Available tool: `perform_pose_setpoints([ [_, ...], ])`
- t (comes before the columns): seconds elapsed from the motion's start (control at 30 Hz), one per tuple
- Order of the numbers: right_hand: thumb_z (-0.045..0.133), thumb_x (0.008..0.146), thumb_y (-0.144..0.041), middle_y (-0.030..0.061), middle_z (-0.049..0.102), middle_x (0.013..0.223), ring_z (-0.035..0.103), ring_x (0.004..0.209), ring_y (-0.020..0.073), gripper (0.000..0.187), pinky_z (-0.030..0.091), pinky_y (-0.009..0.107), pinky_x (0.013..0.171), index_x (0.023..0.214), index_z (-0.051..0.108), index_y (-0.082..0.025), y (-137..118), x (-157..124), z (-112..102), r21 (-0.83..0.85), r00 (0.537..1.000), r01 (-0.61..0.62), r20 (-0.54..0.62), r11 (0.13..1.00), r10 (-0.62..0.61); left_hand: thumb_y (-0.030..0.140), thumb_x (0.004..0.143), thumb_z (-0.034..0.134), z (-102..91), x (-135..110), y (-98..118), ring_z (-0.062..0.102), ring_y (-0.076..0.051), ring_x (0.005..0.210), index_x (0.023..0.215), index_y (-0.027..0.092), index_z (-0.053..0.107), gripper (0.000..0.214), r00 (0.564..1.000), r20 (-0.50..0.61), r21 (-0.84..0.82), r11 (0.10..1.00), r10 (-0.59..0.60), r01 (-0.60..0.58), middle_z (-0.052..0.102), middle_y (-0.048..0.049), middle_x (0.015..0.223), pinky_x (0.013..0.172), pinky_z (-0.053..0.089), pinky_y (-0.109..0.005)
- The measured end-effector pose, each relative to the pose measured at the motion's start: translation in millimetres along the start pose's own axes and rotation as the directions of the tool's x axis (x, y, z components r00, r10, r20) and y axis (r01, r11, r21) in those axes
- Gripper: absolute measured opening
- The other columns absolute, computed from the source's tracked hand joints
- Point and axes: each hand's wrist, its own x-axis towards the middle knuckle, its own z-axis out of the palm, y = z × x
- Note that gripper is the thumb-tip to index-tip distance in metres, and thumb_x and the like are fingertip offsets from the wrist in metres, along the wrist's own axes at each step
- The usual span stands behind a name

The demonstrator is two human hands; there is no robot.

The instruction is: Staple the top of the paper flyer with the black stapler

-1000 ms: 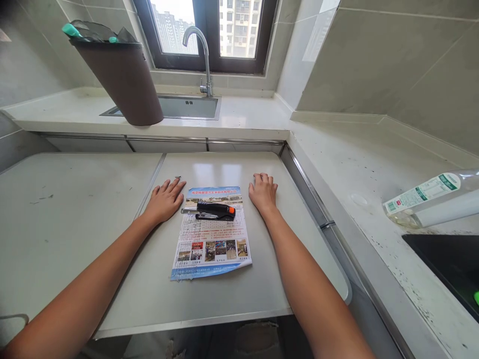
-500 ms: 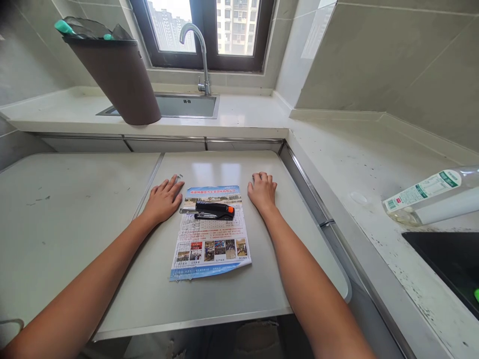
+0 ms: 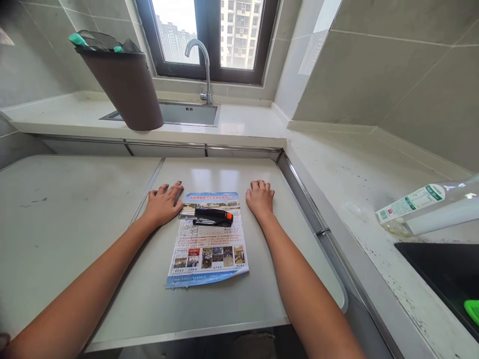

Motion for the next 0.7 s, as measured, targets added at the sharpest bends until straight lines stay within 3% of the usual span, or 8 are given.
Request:
perform_pose_setpoints([
  [0.13,0.047,0.1,-0.031,0.0194,0.064,0.142,0.05,0.128,0.0358,0.043,0.044,0.049,0.1,0.137,0.061,-0.014,1,1,2,0.012,1.0,-0.014,-0.007,1.0,0.014,0.032,0.098,0.046,2.8,-1,-2,0.044,-0.037,0.146,0.14,0.028,0.06,0.044,0.997,-0.083,-0.026,1.0,-0.005,0.003,0.055,-0.0096,0.159,0.112,0.034,-0.057],
  [0.33,0.045,0.101,-0.033,0.0171,0.059,0.152,0.048,0.131,0.0376,0.044,0.044,0.053,0.103,0.135,0.065,-0.016,3,2,5,0.01,1.0,-0.003,0.007,1.0,0.002,0.018,0.1,0.043,4.5,2,-5,0.061,-0.033,0.126,0.143,0.02,0.059,0.046,0.984,-0.171,-0.056,0.998,-0.047,0.038,0.066,-0.0157,0.139,0.106,0.043,-0.051],
  [0.47,0.048,0.1,-0.034,0.0176,0.055,0.157,0.047,0.133,0.039,0.049,0.045,0.056,0.103,0.144,0.06,-0.015,5,3,5,0.019,1.0,-0.029,0.004,0.999,0.029,0.015,0.101,0.043,6.4,5,-13,0.067,-0.03,0.109,0.126,0.019,0.071,0.037,0.982,-0.181,-0.107,0.994,-0.046,0.027,0.069,-0.0141,0.121,0.095,0.049,-0.043],
  [0.53,0.051,0.099,-0.034,0.0182,0.055,0.155,0.046,0.135,0.0386,0.049,0.046,0.055,0.104,0.143,0.06,-0.015,3,3,2,0.092,0.998,-0.02,-0.055,0.996,0.025,0.016,0.101,0.046,8.1,6,-17,0.067,-0.029,0.103,0.115,0.018,0.074,0.031,0.979,-0.2,-0.138,0.99,-0.042,0.014,0.068,-0.0131,0.115,0.092,0.05,-0.041],
  [0.6,0.05,0.1,-0.034,0.018,0.062,0.144,0.051,0.131,0.0357,0.041,0.046,0.052,0.105,0.134,0.065,-0.016,-4,1,-3,0.223,0.986,0.053,-0.166,0.973,-0.016,0.015,0.1,0.049,10.0,7,-19,0.065,-0.029,0.101,0.106,0.018,0.075,0.026,0.974,-0.224,-0.16,0.987,-0.042,0.006,0.067,-0.0123,0.11,0.09,0.051,-0.04],
  [0.7,0.047,0.105,-0.033,0.0139,0.068,0.121,0.058,0.116,0.0302,0.029,0.048,0.048,0.104,0.113,0.071,-0.02,-21,-9,-12,0.393,0.936,0.285,-0.312,0.874,-0.165,0.015,0.099,0.052,11.9,5,-20,0.064,-0.028,0.098,0.099,0.019,0.073,0.021,0.969,-0.241,-0.187,0.982,-0.061,0.016,0.063,-0.0111,0.103,0.087,0.052,-0.038],
])
